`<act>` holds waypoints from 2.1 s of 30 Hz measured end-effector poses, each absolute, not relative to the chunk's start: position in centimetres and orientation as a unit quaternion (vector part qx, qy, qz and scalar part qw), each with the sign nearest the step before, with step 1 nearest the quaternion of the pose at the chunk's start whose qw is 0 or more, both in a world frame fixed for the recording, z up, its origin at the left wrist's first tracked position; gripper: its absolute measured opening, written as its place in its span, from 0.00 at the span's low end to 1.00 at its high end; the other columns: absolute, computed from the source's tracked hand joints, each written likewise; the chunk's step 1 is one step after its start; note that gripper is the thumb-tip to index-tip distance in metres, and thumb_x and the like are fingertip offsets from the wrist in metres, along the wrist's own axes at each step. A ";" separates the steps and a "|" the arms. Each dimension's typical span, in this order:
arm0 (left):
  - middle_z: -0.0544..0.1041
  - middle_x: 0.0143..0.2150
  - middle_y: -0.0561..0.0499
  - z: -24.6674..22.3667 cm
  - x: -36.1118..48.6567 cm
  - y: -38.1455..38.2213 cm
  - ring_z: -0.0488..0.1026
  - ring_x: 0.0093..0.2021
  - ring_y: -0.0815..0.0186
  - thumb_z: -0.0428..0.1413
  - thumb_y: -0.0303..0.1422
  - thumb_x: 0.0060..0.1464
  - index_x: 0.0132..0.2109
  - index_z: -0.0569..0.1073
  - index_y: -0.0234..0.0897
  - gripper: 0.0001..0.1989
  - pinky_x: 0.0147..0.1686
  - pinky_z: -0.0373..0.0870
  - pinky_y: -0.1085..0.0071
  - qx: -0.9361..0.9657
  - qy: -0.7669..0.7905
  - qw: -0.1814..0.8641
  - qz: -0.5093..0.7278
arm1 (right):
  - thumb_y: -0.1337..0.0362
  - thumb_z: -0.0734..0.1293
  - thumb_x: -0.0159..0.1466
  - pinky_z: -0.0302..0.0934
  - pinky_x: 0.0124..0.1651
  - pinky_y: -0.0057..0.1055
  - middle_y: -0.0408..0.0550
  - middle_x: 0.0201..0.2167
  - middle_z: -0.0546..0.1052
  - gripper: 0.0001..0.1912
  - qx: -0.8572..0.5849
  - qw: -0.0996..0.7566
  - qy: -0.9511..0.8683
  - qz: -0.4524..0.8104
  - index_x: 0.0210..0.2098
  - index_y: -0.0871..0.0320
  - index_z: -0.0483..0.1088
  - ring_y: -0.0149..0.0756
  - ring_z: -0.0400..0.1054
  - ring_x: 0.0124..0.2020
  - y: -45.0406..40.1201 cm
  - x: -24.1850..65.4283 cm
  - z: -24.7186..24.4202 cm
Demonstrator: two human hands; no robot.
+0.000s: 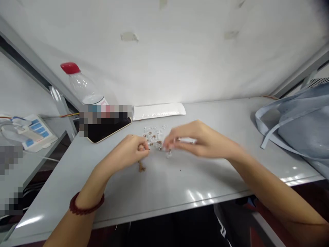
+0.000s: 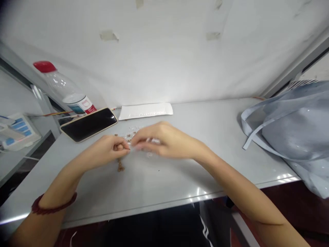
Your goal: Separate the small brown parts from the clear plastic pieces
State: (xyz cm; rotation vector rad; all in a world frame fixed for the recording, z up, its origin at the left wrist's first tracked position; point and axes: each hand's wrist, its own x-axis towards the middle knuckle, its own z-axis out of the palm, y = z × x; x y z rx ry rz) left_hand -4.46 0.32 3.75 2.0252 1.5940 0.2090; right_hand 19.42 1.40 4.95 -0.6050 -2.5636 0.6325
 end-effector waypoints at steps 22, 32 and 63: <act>0.72 0.24 0.55 2.1 -1.9 -0.2 0.64 0.23 0.70 0.53 0.40 0.53 0.35 0.75 0.38 0.11 0.23 0.63 0.74 0.746 0.577 0.262 0.204 | 0.72 0.61 0.64 0.60 0.33 0.28 0.50 0.35 0.71 0.09 -0.344 0.170 -0.913 0.137 0.37 0.63 0.74 0.27 0.62 0.27 7.1 20.3 -1.6; 0.79 0.34 0.51 2.4 -0.7 -1.0 0.75 0.28 0.66 0.58 0.38 0.50 0.35 0.75 0.38 0.09 0.17 0.66 0.76 0.657 0.571 0.378 0.315 | 0.71 0.60 0.65 0.66 0.33 0.28 0.52 0.39 0.70 0.07 -0.209 0.368 -0.899 0.113 0.41 0.61 0.68 0.30 0.67 0.33 3.7 18.7 -1.3; 0.75 0.23 0.54 4.9 -5.9 0.0 0.69 0.25 0.67 0.57 0.37 0.46 0.28 0.77 0.38 0.08 0.23 0.59 0.75 0.740 0.596 0.311 0.043 | 0.71 0.61 0.64 0.66 0.36 0.34 0.53 0.36 0.76 0.09 -0.334 0.279 -0.894 0.102 0.38 0.62 0.72 0.36 0.70 0.34 5.3 18.6 -1.8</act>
